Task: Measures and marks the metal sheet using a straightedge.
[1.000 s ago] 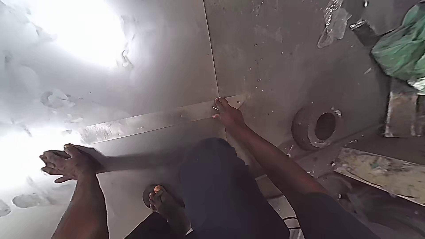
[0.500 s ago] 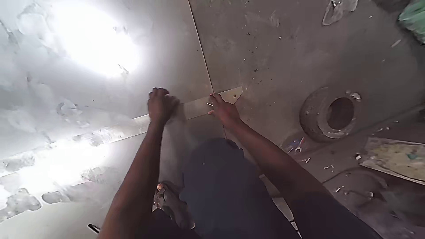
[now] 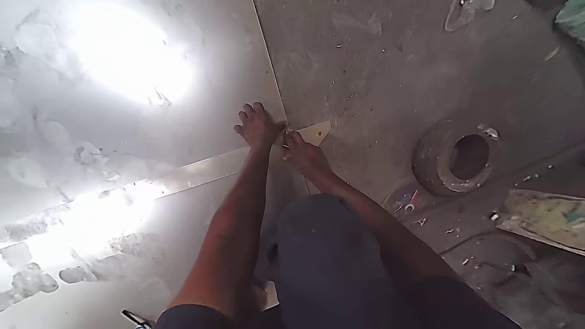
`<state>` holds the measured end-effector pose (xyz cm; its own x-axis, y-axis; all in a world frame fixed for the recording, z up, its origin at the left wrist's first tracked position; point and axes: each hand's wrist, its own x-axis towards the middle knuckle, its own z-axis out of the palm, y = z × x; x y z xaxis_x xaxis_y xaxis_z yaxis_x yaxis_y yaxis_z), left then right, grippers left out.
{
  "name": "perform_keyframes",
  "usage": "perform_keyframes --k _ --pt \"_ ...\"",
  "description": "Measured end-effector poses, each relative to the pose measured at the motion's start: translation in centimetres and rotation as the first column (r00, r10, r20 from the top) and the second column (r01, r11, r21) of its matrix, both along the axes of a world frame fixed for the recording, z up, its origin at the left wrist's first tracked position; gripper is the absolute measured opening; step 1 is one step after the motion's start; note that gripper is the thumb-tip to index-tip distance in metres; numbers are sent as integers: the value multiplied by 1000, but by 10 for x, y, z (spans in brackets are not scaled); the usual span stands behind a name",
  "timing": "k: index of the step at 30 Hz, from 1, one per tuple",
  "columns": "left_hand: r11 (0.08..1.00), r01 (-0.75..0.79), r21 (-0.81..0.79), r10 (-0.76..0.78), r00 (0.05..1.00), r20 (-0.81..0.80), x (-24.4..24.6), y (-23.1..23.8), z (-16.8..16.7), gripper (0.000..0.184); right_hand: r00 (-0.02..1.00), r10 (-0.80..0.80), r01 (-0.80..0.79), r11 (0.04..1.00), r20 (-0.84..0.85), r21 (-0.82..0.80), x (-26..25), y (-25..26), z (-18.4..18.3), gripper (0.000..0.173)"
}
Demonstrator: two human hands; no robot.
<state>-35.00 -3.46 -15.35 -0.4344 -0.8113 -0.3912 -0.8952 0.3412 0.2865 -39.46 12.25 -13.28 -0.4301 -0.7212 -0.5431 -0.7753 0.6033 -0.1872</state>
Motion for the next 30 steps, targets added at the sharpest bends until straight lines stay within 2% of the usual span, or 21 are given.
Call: perform_keyframes --k 3,5,7,9,12,14,16,26,28,30 --pt "987 -94 127 127 953 -276 32 -19 3 57 1000 20 -20 1000 -4 2 -2 2 0 71" --pt "986 -165 29 163 903 -396 89 -30 2 50 1000 13 -13 1000 -2 -18 -4 3 -1 72" --pt "935 -312 -168 238 904 -355 163 -29 -2 49 1000 -7 7 1000 8 -29 -4 5 -2 73" --pt "830 -459 -317 406 887 -221 231 -22 -10 61 1000 -26 26 999 10 -46 -3 3 9 77" --pt "705 -596 -385 647 762 6 295 -8 -28 90 987 -84 80 996 134 32 7 -2 88 80" --pt "674 -622 -398 695 716 57 306 -7 -42 99 989 -86 83 996 119 25 11 -5 103 80" --pt "684 -615 -392 697 710 104 308 -7 -49 103 992 -73 70 997 107 27 13 -5 99 78" --pt "665 -644 -378 717 692 84 299 -11 -40 105 997 -45 41 997 60 65 14 -17 82 80" --pt "671 -649 -359 717 691 91 301 -11 -38 105 998 -43 37 995 55 95 14 -19 75 80" --pt "662 -655 -365 721 689 72 301 -13 -40 106 999 -28 26 995 21 99 10 -20 54 80"
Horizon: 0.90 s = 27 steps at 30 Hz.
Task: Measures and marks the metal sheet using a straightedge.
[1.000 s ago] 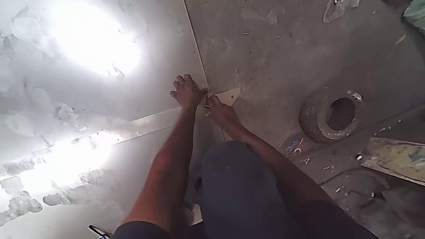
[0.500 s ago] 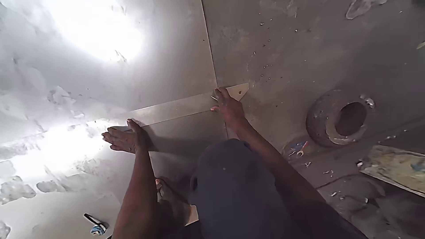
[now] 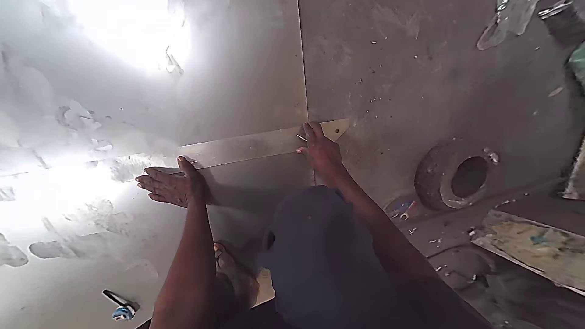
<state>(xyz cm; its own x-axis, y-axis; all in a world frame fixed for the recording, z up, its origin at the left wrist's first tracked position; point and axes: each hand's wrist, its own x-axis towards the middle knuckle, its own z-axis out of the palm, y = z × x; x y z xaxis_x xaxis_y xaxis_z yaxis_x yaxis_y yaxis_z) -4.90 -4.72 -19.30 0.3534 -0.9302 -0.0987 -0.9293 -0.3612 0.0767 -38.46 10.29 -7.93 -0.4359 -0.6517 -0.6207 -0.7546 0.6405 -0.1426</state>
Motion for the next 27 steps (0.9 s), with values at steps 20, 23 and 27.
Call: perform_keyframes --k 20,23,27 --pt "1000 -1 9 1 1000 7 7 -3 -1 107 991 112 -105 989 -73 103 -6 -9 -42 77" --pt "999 14 42 -13 1000 -13 3 1 0 108 993 93 -84 990 -78 114 -8 -6 -40 76" --pt "996 88 35 -88 996 -5 23 0 -3 112 999 28 -28 1000 -31 -7 -1 -6 -33 78"
